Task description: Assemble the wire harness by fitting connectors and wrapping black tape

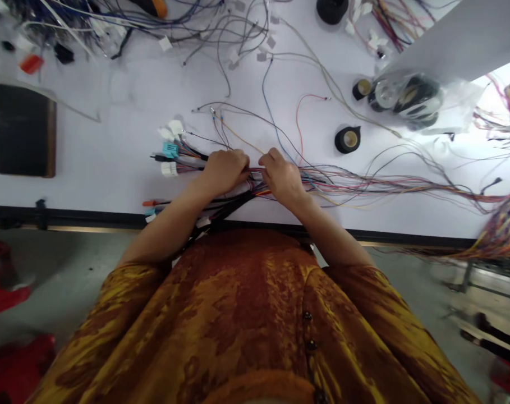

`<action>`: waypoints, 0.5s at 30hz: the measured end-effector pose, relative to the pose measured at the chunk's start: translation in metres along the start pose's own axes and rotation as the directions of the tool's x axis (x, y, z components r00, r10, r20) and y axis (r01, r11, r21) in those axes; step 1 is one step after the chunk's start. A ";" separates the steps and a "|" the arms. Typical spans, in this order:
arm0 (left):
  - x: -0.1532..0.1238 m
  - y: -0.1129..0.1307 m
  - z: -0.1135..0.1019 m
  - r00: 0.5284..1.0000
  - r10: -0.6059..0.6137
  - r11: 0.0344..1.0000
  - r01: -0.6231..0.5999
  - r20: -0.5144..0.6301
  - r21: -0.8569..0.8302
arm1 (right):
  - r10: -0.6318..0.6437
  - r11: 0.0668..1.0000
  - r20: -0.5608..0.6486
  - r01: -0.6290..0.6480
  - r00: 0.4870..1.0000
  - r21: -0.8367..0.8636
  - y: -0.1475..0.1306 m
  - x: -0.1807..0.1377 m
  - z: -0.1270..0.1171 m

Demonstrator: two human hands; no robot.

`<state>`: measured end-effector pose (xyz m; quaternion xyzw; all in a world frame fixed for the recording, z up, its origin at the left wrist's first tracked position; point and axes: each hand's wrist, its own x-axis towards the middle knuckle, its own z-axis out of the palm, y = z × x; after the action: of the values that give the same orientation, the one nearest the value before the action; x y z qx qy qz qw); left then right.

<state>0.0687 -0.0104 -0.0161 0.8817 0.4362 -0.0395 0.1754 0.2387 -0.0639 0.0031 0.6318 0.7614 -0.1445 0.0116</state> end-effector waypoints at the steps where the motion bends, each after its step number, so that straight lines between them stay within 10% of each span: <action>1: 0.000 0.002 0.000 1.000 -0.008 1.000 0.008 -0.001 0.012 | -0.003 1.000 -0.009 0.003 1.000 0.023 -0.001 -0.002 0.002; 15: 0.000 0.001 0.011 0.995 -0.072 0.995 0.066 -0.074 -0.074 | 0.216 0.976 0.017 -0.216 0.976 -0.010 -0.031 0.012 0.016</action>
<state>0.0705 -0.0155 -0.0262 0.8601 0.4740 0.0036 0.1884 0.2037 -0.0611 -0.0085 0.7095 0.6888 -0.1447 0.0366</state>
